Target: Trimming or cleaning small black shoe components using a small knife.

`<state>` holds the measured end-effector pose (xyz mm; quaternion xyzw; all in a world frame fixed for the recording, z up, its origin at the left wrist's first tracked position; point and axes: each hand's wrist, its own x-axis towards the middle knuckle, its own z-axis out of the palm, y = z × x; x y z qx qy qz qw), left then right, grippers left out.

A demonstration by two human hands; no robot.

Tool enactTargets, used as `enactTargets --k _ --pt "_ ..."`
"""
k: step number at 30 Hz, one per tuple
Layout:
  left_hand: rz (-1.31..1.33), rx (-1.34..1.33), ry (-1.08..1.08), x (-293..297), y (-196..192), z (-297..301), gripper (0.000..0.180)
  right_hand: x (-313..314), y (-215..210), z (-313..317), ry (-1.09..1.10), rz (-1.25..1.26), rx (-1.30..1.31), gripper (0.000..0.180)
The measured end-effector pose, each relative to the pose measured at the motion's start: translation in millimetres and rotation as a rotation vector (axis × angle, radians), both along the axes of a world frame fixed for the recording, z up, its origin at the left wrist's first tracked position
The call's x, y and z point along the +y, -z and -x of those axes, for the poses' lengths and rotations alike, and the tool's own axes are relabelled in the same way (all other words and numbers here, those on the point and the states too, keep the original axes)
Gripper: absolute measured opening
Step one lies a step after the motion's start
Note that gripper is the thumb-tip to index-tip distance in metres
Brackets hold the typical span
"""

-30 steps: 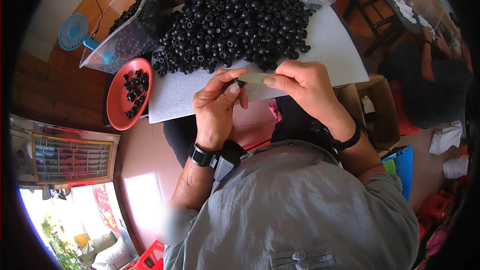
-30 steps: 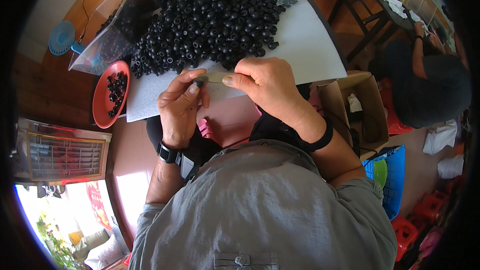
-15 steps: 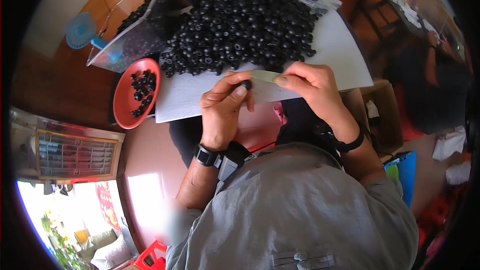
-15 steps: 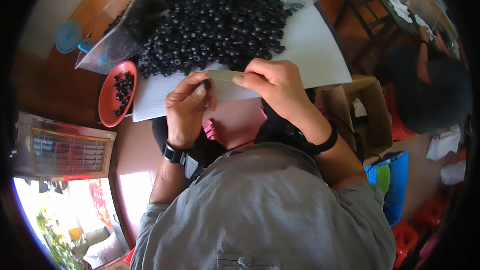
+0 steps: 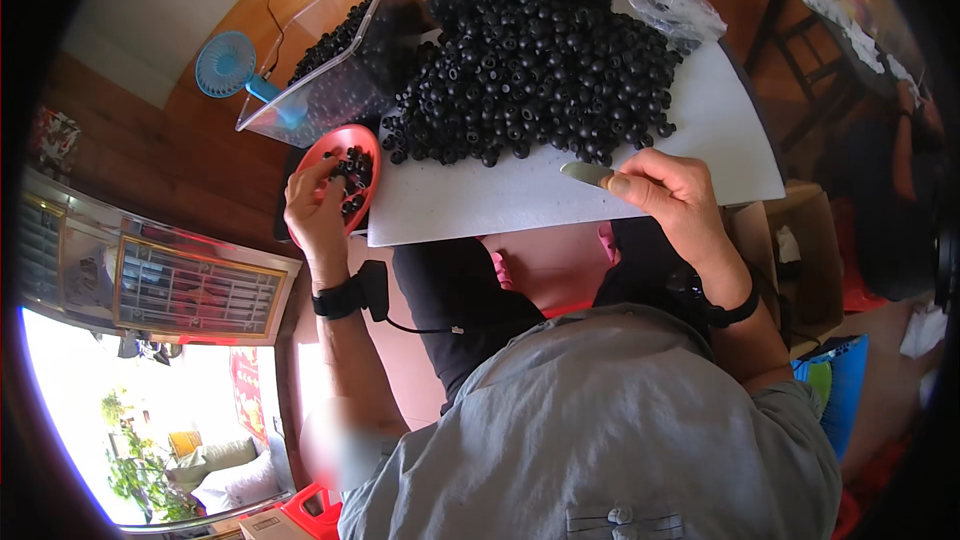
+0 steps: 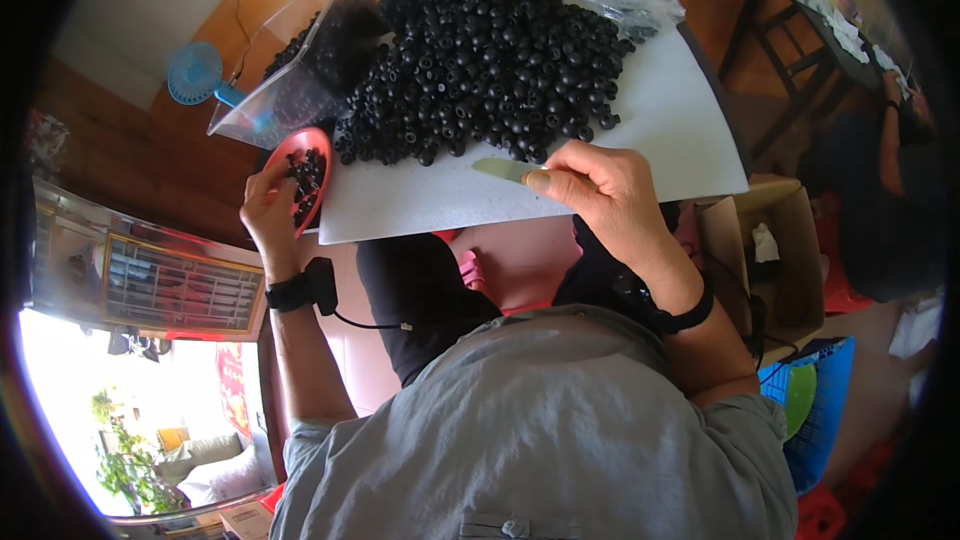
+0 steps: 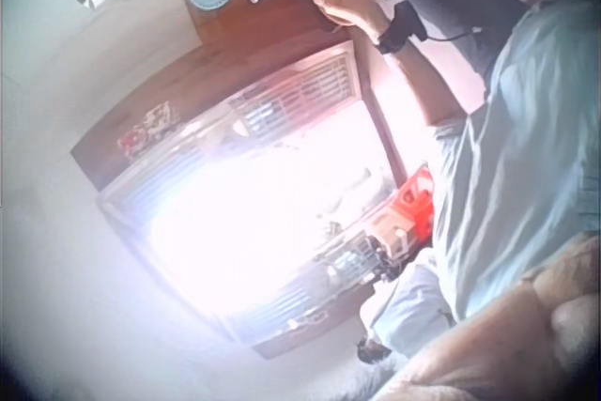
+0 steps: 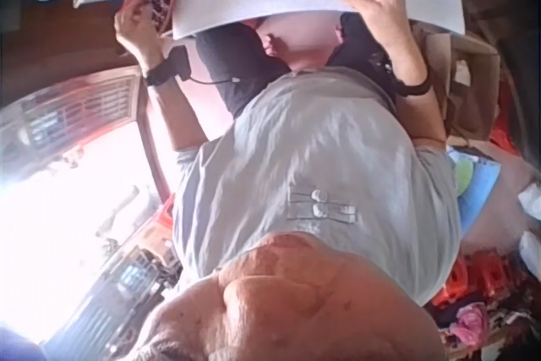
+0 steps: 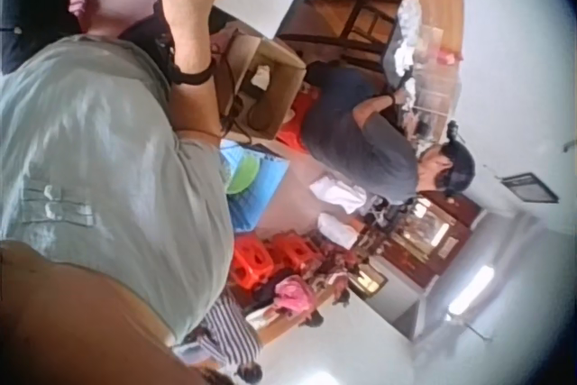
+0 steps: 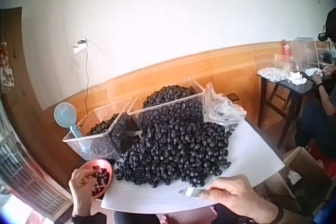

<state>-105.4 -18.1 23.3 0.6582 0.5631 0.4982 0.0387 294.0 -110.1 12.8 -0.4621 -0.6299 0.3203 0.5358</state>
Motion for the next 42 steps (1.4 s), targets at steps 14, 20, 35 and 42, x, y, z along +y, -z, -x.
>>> enactTargets --k 14,20,35,42 --pt "-0.064 0.757 -0.060 5.6 12.8 -64.1 0.016 -2.8 1.2 1.7 0.021 -0.044 -0.030 0.022" --pt "-0.004 0.550 0.074 -21.1 11.0 -75.5 0.016 -1.9 5.6 -1.0 0.020 -0.056 -0.020 0.022" --pt "-0.029 0.276 0.233 -38.6 14.8 -104.7 0.023 -2.6 9.3 0.2 0.051 -0.100 -0.052 0.023" --pt "-0.103 0.598 0.282 -32.9 7.5 -108.7 0.019 -1.9 13.0 3.3 0.049 -0.107 -0.039 0.022"
